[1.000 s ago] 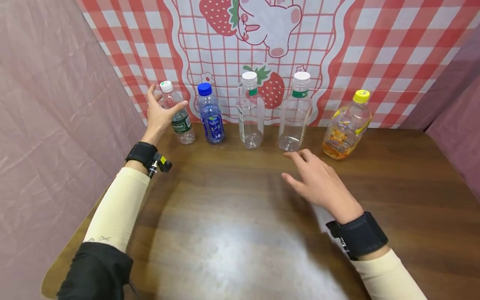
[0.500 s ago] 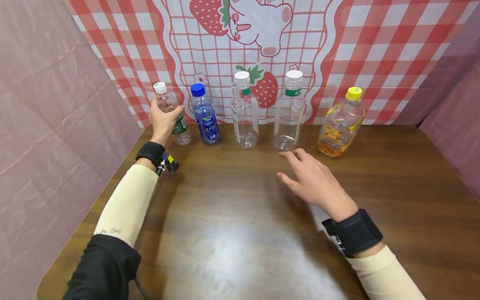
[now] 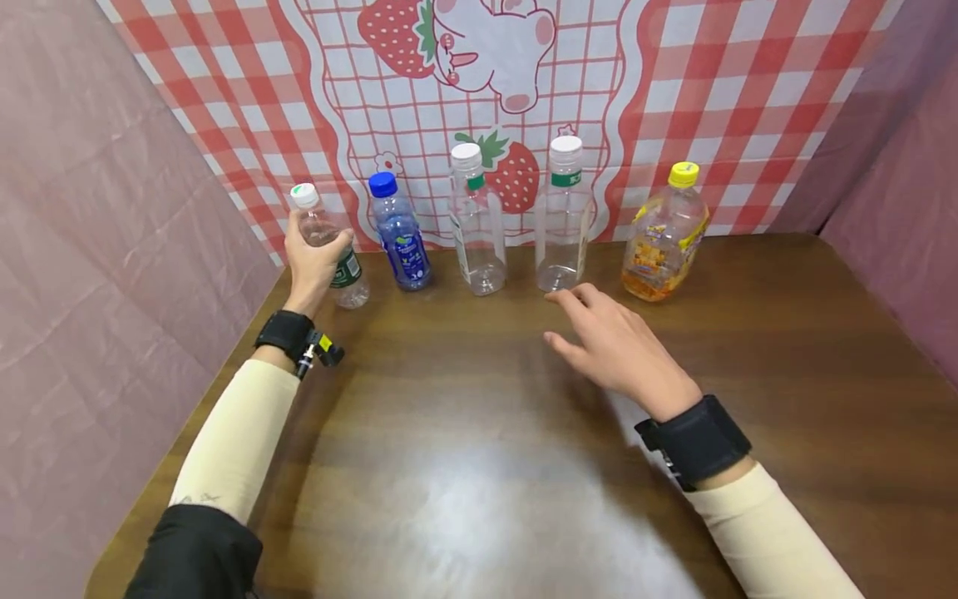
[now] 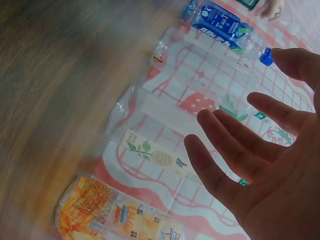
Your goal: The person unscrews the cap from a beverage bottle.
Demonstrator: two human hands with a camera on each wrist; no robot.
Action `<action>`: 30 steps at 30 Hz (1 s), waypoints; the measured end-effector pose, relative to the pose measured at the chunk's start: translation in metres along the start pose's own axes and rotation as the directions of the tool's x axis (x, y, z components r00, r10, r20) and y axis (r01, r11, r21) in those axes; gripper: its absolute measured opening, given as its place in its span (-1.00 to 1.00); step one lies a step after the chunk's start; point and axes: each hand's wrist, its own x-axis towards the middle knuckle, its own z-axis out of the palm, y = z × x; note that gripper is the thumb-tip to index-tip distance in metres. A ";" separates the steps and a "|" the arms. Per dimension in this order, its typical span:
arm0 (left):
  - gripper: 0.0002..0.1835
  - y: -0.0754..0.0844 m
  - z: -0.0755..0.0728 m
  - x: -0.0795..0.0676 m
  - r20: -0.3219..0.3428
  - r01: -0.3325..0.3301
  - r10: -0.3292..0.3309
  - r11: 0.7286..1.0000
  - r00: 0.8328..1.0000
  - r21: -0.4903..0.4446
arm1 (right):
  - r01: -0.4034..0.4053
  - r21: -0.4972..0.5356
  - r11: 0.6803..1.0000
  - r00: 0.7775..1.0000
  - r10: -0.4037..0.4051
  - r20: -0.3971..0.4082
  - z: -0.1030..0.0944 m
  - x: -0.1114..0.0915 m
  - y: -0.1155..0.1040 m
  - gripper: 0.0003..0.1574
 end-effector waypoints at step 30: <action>-0.44 0.114 0.102 -0.150 0.662 -0.788 0.489 0.555 0.568 0.266 | -0.015 -0.136 0.991 0.878 -0.052 -0.477 -0.017 0.022 -0.044 -0.66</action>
